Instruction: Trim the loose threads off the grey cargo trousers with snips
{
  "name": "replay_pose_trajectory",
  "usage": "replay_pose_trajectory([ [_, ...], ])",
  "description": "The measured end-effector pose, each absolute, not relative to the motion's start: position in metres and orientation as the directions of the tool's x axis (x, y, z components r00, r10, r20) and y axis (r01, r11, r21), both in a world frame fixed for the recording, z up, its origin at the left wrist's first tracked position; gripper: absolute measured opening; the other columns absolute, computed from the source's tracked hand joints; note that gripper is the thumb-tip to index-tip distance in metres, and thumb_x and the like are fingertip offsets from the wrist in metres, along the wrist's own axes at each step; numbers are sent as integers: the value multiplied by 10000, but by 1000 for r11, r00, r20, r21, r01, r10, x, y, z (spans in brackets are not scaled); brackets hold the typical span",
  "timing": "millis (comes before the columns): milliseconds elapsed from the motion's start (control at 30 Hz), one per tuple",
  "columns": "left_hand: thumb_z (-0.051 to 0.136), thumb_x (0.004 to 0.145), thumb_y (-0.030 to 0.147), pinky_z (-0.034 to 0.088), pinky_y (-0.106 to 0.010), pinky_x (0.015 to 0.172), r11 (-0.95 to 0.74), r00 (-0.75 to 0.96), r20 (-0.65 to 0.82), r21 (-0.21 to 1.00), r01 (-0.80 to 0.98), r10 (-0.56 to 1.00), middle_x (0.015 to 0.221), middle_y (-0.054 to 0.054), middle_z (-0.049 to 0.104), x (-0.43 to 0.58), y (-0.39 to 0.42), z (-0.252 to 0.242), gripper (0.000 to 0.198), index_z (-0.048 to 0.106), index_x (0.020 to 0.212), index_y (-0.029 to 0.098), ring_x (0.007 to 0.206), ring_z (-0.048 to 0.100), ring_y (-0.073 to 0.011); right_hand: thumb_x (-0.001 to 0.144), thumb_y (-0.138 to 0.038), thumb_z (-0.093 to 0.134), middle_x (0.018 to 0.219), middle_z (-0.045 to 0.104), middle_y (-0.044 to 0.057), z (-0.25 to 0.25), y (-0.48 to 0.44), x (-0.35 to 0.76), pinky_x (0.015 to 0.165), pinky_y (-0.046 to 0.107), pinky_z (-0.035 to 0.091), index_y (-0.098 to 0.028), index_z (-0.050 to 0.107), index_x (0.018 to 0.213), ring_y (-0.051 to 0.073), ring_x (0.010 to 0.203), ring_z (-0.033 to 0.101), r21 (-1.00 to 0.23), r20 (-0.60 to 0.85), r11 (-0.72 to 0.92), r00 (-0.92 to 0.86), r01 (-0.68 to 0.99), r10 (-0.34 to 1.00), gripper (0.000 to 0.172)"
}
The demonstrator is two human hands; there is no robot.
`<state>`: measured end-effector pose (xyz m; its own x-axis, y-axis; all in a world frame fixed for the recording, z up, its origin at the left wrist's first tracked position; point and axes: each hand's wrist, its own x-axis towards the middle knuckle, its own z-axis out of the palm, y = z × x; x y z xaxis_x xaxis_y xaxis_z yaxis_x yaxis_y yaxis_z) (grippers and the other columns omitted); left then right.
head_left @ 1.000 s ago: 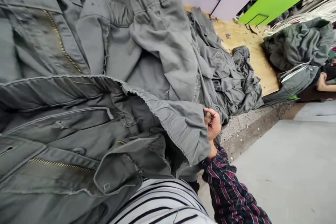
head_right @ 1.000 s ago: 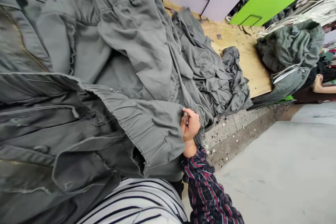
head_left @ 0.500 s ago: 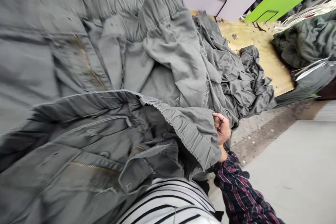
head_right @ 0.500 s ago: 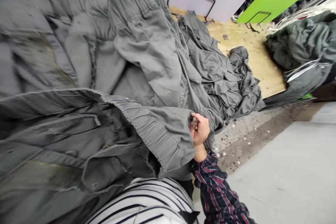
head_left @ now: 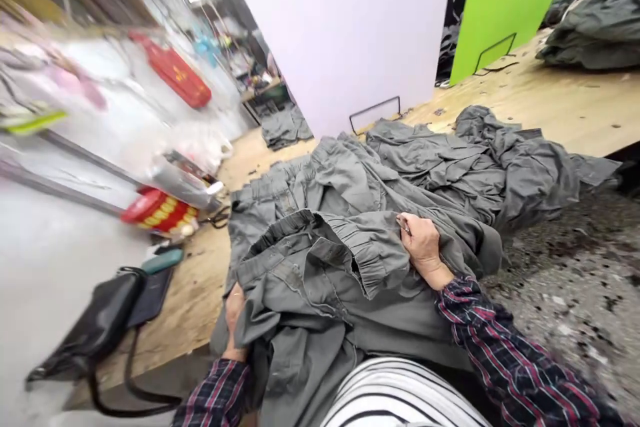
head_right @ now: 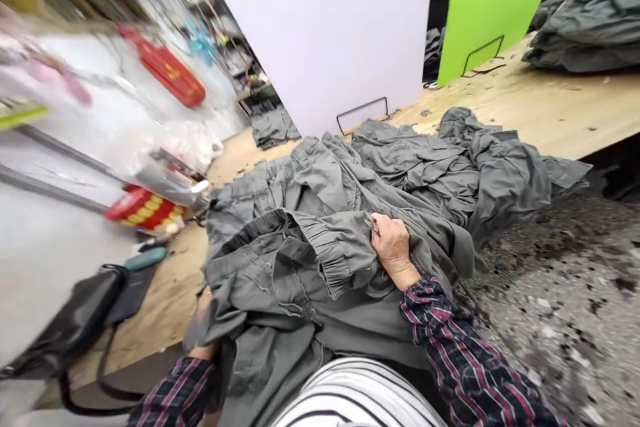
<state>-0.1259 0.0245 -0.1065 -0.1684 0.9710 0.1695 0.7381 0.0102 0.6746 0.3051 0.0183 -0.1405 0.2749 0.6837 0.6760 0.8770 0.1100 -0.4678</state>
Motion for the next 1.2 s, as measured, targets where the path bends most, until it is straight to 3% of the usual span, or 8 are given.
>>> replay_pose_trajectory([
  [167, 528, 691, 392, 331, -519, 1043, -32, -129, 206, 637, 770, 970, 1039, -109, 633, -128, 32, -95, 302, 587, 888, 171, 1139, 501, -343, 804, -149, 435, 829, 676, 83, -139, 17, 305, 706, 276, 368, -142, 614, 933, 169, 736, 571, -466, 706, 138, 273, 874, 653, 221],
  [633, 466, 759, 313, 383, -425, 1021, -68, -122, 242, 653, 754, 963, 1079, -76, 646, -127, 26, -96, 309, 614, 1000, 188, 1166, 504, -264, 893, -272, 374, 845, 662, 85, -139, 16, 307, 668, 276, 390, -156, 603, 938, 139, 692, 567, -418, 738, 162, 230, 894, 635, 260],
  [767, 456, 806, 318, 380, -416, 1023, -216, -148, 516, 579, 787, 843, 1126, -90, 600, -97, -9, -78, 291, 582, 1038, 195, 1117, 527, -237, 832, -210, 420, 814, 673, 100, -136, 19, 306, 648, 289, 382, -149, 615, 899, 169, 670, 573, -453, 710, 133, 266, 882, 652, 215],
  [833, 503, 812, 245, 447, -393, 946, -433, 12, 701, 426, 794, 713, 1011, -77, 628, -67, -25, -64, 188, 601, 963, 194, 984, 589, -206, 811, -211, 445, 797, 673, 94, -133, 21, 308, 636, 289, 383, -154, 619, 879, 175, 656, 571, -485, 684, 114, 295, 867, 668, 195],
  [900, 533, 802, 155, 493, -345, 859, -623, 227, 757, 286, 728, 613, 962, -60, 637, -32, -30, -49, 179, 601, 957, 210, 919, 604, -178, 812, -235, 455, 753, 663, 83, -126, 19, 309, 613, 286, 385, -161, 617, 859, 176, 630, 564, -526, 652, 89, 334, 846, 681, 184],
  [1033, 555, 787, 129, 429, -415, 956, -774, 543, 667, 80, 628, 510, 1179, -122, 569, 29, -4, -27, 400, 524, 1178, 206, 1150, 492, -238, 876, -289, 407, 780, 638, 68, -89, -10, 288, 592, 273, 416, -165, 577, 934, 162, 642, 565, -616, 607, 56, 428, 786, 670, 218],
  [1133, 506, 778, 101, 346, -473, 1019, -810, 663, 553, 38, 585, 504, 1319, -134, 466, 55, 27, -20, 479, 495, 1243, 216, 1264, 378, -270, 841, -331, 498, 759, 580, 16, -59, -45, 245, 561, 249, 441, -206, 535, 973, 123, 574, 520, -723, 562, 177, 420, 667, 712, 186],
  [1200, 477, 732, 45, 312, -489, 1033, -833, 709, 499, 48, 551, 498, 1336, -115, 454, 65, 41, -18, 493, 554, 1182, 232, 1281, 356, -271, 755, -370, 605, 799, 566, 19, -53, -61, 217, 577, 259, 468, -210, 501, 988, 133, 622, 542, -714, 579, 274, 322, 644, 750, 301],
])
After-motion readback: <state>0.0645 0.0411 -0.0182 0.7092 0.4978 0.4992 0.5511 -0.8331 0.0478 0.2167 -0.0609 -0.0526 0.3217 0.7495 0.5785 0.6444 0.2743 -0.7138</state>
